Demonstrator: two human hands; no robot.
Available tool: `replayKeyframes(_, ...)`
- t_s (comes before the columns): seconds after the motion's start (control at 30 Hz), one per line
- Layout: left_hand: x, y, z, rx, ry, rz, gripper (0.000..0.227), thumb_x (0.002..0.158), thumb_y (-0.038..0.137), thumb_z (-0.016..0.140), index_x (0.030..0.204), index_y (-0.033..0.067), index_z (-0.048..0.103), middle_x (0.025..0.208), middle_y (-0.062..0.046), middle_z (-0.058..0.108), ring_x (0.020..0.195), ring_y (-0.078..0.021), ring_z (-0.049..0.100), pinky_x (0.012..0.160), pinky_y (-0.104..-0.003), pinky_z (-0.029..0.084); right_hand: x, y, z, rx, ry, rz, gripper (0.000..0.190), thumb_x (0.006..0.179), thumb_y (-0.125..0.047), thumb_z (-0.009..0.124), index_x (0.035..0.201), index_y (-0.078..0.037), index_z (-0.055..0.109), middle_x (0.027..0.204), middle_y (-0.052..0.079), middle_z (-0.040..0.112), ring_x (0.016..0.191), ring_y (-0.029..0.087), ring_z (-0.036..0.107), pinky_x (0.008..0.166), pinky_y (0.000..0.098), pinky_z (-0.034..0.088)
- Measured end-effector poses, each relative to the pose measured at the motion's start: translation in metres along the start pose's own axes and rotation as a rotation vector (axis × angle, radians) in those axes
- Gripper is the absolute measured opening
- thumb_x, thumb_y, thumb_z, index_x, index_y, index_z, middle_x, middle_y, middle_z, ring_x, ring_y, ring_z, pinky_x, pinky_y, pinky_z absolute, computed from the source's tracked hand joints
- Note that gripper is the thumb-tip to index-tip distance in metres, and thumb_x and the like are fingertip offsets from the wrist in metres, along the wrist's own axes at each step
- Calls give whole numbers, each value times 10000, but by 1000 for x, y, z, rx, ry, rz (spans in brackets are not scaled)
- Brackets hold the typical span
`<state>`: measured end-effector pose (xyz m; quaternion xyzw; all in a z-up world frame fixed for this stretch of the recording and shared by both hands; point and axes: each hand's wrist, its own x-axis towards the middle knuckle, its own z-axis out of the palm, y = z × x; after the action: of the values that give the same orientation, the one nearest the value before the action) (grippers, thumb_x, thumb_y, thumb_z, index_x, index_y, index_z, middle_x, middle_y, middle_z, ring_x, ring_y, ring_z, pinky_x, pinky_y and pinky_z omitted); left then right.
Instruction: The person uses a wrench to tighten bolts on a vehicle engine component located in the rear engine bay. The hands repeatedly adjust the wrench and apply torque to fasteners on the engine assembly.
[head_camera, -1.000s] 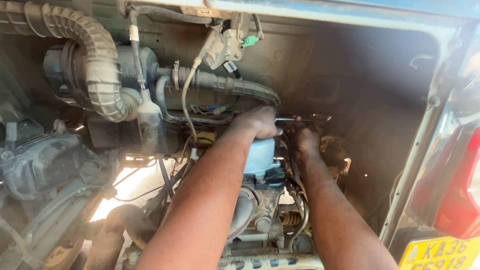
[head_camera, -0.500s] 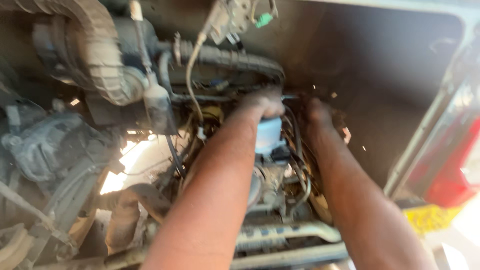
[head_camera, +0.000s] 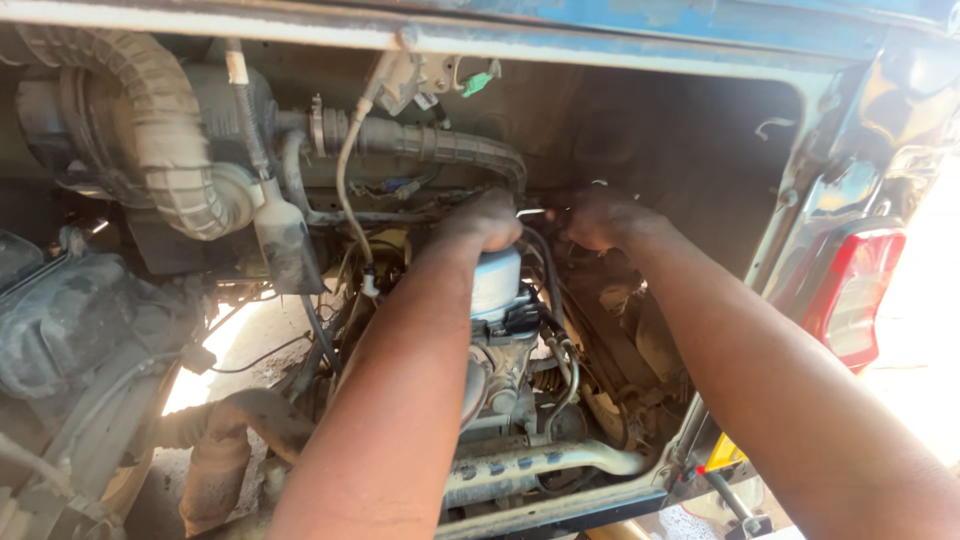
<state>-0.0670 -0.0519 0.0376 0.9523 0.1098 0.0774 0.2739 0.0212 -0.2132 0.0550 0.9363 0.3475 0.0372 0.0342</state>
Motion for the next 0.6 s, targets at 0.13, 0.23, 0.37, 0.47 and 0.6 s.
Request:
replayKeyframes(0.13, 7, -3, 7, -22, 56, -23, 447, 936, 110, 596, 1379, 49, 589, 1489, -197, 547, 1362, -326, 545, 1125, -450, 426, 14, -8, 5, 72, 77, -114, 398, 1046, -397, 482, 1442, -374, 523, 1457, 45, 533, 1295, 346, 511, 1042, 497, 409)
replayKeyframes(0.23, 24, -8, 16, 19, 55, -28, 500, 874, 112, 663, 1365, 52, 588, 1459, -196, 566, 1346, -326, 556, 1112, -439, 439, 17, -18, 3, 53, 74, -105, 647, 846, -171, 646, 1456, -357, 536, 1385, 49, 642, 1191, 293, 671, 1002, 405, 551)
replayKeyframes(0.37, 53, -19, 27, 19, 140, -1, 581, 792, 114, 752, 1346, 57, 587, 1418, -196, 591, 1324, -325, 571, 1094, -423, 456, 6, -36, -8, -96, -11, -58, 441, 981, -298, 601, 1417, -243, 576, 1379, 96, 634, 1229, 325, 627, 1014, 459, 517)
replayKeyframes(0.47, 66, -25, 34, -12, 193, 36, 647, 730, 116, 819, 1331, 61, 587, 1388, -196, 610, 1308, -325, 582, 1081, -411, 469, 3, -43, -8, -86, -60, -69, 343, 990, -271, 587, 1296, -153, 688, 1313, 138, 672, 1177, 329, 660, 995, 450, 529)
replayKeyframes(0.6, 65, -30, 31, -57, 259, 106, 730, 648, 119, 894, 1308, 67, 587, 1340, -195, 638, 1279, -323, 601, 1055, -402, 484, 8, -54, -10, 6, -102, 22, 345, 996, -282, 586, 1177, -40, 755, 1185, 177, 751, 1051, 320, 764, 921, 440, 601)
